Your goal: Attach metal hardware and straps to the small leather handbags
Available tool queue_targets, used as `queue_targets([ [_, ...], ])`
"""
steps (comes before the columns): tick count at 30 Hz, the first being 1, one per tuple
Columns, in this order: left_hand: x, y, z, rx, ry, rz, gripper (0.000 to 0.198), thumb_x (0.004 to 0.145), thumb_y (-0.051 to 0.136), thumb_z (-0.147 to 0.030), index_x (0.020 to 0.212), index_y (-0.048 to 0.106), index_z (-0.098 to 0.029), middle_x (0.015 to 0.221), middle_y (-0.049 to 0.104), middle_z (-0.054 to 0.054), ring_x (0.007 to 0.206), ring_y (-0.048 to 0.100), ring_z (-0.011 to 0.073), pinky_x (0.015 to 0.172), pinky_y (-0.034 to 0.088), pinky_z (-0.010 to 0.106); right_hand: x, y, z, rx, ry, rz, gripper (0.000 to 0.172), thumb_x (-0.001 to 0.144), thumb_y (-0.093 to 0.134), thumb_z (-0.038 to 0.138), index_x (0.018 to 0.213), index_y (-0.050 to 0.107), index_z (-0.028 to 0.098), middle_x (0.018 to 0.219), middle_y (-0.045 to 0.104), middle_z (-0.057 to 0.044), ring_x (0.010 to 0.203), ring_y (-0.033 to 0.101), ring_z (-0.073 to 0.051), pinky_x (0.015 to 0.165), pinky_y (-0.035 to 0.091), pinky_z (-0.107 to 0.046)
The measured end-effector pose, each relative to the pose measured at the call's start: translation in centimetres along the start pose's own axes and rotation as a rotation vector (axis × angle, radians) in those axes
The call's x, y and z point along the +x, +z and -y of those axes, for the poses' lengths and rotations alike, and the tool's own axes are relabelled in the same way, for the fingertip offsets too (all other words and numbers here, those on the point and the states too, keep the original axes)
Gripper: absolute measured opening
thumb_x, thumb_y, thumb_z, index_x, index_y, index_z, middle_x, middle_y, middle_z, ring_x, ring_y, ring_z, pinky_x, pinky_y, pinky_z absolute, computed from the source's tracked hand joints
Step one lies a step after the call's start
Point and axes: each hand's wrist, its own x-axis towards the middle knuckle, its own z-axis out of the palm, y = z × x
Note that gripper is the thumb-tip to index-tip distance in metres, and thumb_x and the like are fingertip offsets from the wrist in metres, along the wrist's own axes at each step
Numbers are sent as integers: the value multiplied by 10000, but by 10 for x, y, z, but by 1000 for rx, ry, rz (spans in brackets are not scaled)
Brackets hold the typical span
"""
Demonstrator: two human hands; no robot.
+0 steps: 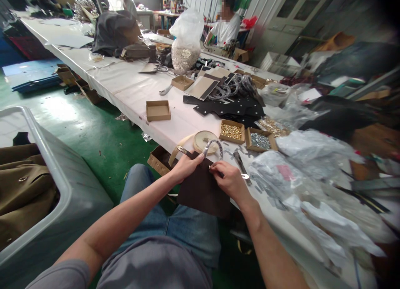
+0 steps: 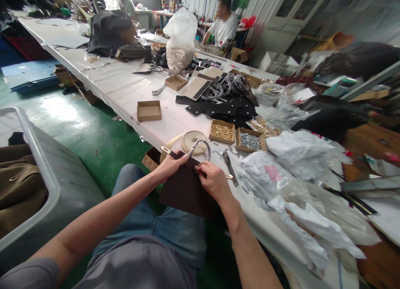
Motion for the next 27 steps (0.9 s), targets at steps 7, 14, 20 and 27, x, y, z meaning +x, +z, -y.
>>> queue_targets([
  [7,5,1,6,12,-23,2,399,951,865,-566,882,745,-192,817,743,51,861,687,235,745,531,289,2,4,-5,-35,14,56,178,1054,619,178,963,743,268,1045,785,-75,937,745,-265,893,621,-398],
  [14,9,-9,27,-74,-160,13,403,918,888,-582,881,723,-217,842,756,35,737,676,185,665,520,272,9,4,-17,-63,-77,184,262,1138,557,262,995,776,270,1120,799,-75,899,745,-222,808,594,-330],
  [20,7,-10,33,-135,-168,60,378,874,932,-520,989,798,-186,961,825,70,807,736,219,717,569,303,10,3,-22,36,-70,233,242,1134,571,265,1054,797,294,1109,815,-58,948,779,-240,841,613,-358],
  [27,12,-17,20,193,44,102,312,728,1010,-267,950,819,-158,900,824,52,795,721,209,716,519,272,1,1,-19,142,245,-79,397,975,862,442,1315,717,298,1102,817,-52,983,784,-299,924,640,-457],
])
